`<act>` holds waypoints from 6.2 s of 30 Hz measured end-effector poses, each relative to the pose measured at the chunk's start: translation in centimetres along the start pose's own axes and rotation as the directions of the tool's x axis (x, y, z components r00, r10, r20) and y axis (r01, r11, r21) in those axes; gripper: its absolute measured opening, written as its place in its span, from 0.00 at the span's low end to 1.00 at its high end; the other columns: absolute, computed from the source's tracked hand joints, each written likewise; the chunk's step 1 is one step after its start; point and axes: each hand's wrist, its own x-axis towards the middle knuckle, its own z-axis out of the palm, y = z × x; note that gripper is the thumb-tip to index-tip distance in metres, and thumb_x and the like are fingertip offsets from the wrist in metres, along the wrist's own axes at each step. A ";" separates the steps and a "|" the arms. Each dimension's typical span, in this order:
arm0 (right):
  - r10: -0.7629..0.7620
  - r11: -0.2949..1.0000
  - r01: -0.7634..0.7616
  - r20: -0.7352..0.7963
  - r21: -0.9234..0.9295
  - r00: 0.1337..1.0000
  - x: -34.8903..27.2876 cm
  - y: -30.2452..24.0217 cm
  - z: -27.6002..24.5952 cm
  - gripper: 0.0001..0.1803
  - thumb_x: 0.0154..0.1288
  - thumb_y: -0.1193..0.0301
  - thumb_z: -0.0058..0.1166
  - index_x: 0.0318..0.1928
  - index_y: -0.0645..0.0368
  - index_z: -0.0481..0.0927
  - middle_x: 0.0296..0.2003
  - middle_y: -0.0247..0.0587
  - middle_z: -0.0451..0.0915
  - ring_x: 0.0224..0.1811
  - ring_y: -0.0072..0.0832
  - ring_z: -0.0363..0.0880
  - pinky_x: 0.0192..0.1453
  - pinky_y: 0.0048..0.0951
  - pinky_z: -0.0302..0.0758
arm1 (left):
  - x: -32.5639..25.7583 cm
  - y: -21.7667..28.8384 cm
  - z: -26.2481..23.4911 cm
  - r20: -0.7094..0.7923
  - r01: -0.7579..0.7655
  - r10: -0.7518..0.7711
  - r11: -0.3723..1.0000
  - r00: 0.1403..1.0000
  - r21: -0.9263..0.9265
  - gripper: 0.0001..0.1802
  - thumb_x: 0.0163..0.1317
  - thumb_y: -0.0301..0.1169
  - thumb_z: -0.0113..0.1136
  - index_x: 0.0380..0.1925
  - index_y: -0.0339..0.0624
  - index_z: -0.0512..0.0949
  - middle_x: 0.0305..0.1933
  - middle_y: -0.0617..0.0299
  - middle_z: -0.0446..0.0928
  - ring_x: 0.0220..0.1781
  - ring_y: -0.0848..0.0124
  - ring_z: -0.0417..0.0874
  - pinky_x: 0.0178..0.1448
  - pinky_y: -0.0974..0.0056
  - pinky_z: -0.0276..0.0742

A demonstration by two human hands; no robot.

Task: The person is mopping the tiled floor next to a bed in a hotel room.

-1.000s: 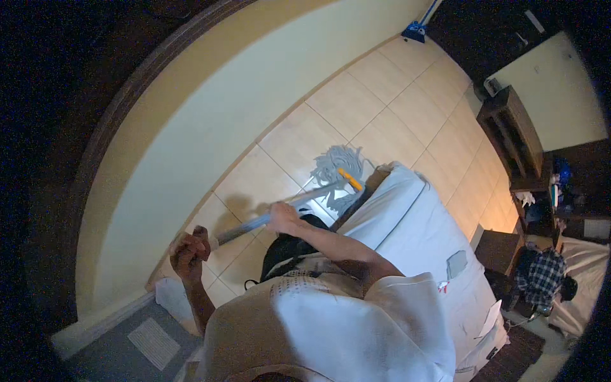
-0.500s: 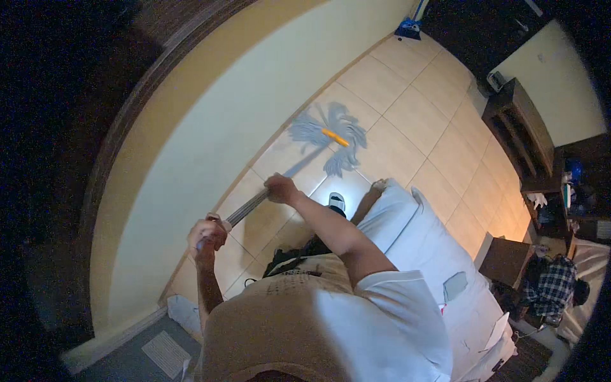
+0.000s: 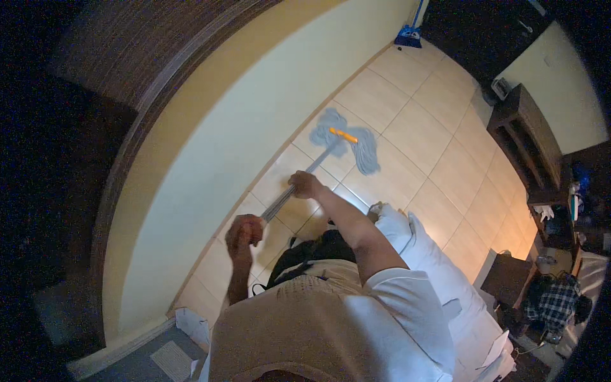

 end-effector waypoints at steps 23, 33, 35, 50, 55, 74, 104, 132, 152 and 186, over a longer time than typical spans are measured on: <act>-0.721 0.688 0.546 0.370 0.477 0.586 12.1 -18.7 0.1 0.15 0.41 0.62 0.50 0.31 0.55 0.77 0.26 0.45 0.74 0.34 0.41 0.74 0.43 0.40 0.69 | -0.1 11.1 -4.5 -0.653 -0.133 0.409 0.894 0.638 0.429 0.17 0.51 0.34 0.50 0.33 0.30 0.66 0.07 0.69 0.58 0.08 0.81 0.54 0.21 0.73 0.58; -0.707 0.670 0.672 0.546 0.314 0.450 11.0 2.4 -7.7 0.12 0.39 0.61 0.53 0.24 0.56 0.75 0.20 0.44 0.74 0.29 0.40 0.74 0.38 0.41 0.69 | 6.9 1.7 9.0 -0.880 -0.189 0.120 0.981 0.460 0.035 0.14 0.48 0.32 0.49 0.26 0.28 0.70 0.08 0.67 0.60 0.09 0.78 0.58 0.34 0.67 0.62; -0.722 0.638 0.685 0.580 0.351 0.376 10.8 2.5 -7.4 0.13 0.38 0.61 0.53 0.25 0.56 0.76 0.20 0.45 0.74 0.28 0.41 0.74 0.36 0.40 0.69 | 6.5 1.8 10.9 -0.935 -0.185 0.175 0.975 0.309 0.122 0.13 0.49 0.32 0.47 0.24 0.29 0.71 0.07 0.67 0.59 0.09 0.78 0.57 0.28 0.69 0.60; -0.930 0.256 0.733 0.366 0.630 0.010 7.0 -5.6 -1.6 0.05 0.36 0.72 0.52 0.18 0.57 0.71 0.24 0.42 0.73 0.34 0.40 0.70 0.39 0.38 0.67 | 5.7 1.0 19.9 -0.862 0.369 0.503 0.790 0.066 0.489 0.09 0.51 0.32 0.46 0.21 0.37 0.71 0.07 0.67 0.62 0.11 0.78 0.60 0.42 0.61 0.59; -0.902 0.388 0.704 0.401 0.595 0.158 4.0 -0.7 -5.0 0.05 0.38 0.71 0.51 0.19 0.58 0.72 0.25 0.46 0.74 0.35 0.42 0.71 0.40 0.39 0.67 | 5.5 1.6 23.1 -0.874 0.260 0.479 0.837 0.076 0.481 0.08 0.47 0.31 0.46 0.22 0.36 0.69 0.06 0.67 0.61 0.10 0.77 0.60 0.44 0.61 0.60; -0.771 0.369 0.798 0.637 0.476 -0.023 -6.6 13.6 -12.7 0.06 0.42 0.67 0.51 0.20 0.55 0.73 0.22 0.47 0.74 0.30 0.44 0.73 0.35 0.42 0.66 | 6.4 -1.4 43.2 -0.951 -0.063 0.298 0.951 -0.079 0.303 0.07 0.48 0.24 0.42 0.24 0.31 0.70 0.12 0.65 0.63 0.13 0.81 0.59 0.18 0.75 0.53; -0.532 0.827 0.485 0.671 0.283 0.516 10.6 15.9 -15.7 0.11 0.42 0.65 0.48 0.23 0.59 0.76 0.25 0.51 0.75 0.31 0.45 0.74 0.35 0.39 0.70 | 16.2 -3.0 17.3 -0.816 -0.216 0.144 0.976 0.559 0.024 0.09 0.49 0.27 0.43 0.20 0.31 0.69 0.06 0.69 0.56 0.09 0.79 0.55 0.22 0.71 0.57; 0.287 0.958 -0.285 -0.066 0.035 0.956 15.6 16.0 -8.2 0.08 0.36 0.70 0.52 0.23 0.55 0.72 0.27 0.44 0.70 0.34 0.41 0.69 0.36 0.39 0.70 | 26.2 -5.8 -1.1 -0.043 -0.089 0.086 0.993 0.995 -0.075 0.12 0.50 0.28 0.41 0.12 0.33 0.67 0.13 0.56 0.66 0.11 0.73 0.61 0.31 0.66 0.61; 0.534 0.801 -0.427 -0.181 0.419 0.826 9.7 -0.6 -4.2 0.09 0.37 0.69 0.52 0.22 0.60 0.75 0.24 0.51 0.74 0.31 0.45 0.73 0.37 0.38 0.70 | 20.8 -0.9 -13.7 0.288 0.200 -0.268 0.949 0.920 0.242 0.14 0.50 0.33 0.48 0.13 0.35 0.69 0.13 0.61 0.67 0.15 0.73 0.64 0.32 0.62 0.67; 0.082 0.958 0.002 -0.283 0.285 0.956 3.7 -19.7 4.4 0.06 0.41 0.70 0.48 0.18 0.59 0.69 0.23 0.47 0.71 0.30 0.44 0.69 0.34 0.39 0.67 | -3.8 10.8 -14.6 0.492 -0.325 0.204 0.929 0.846 0.175 0.05 0.39 0.25 0.49 0.16 0.35 0.74 0.12 0.59 0.70 0.16 0.67 0.67 0.34 0.61 0.64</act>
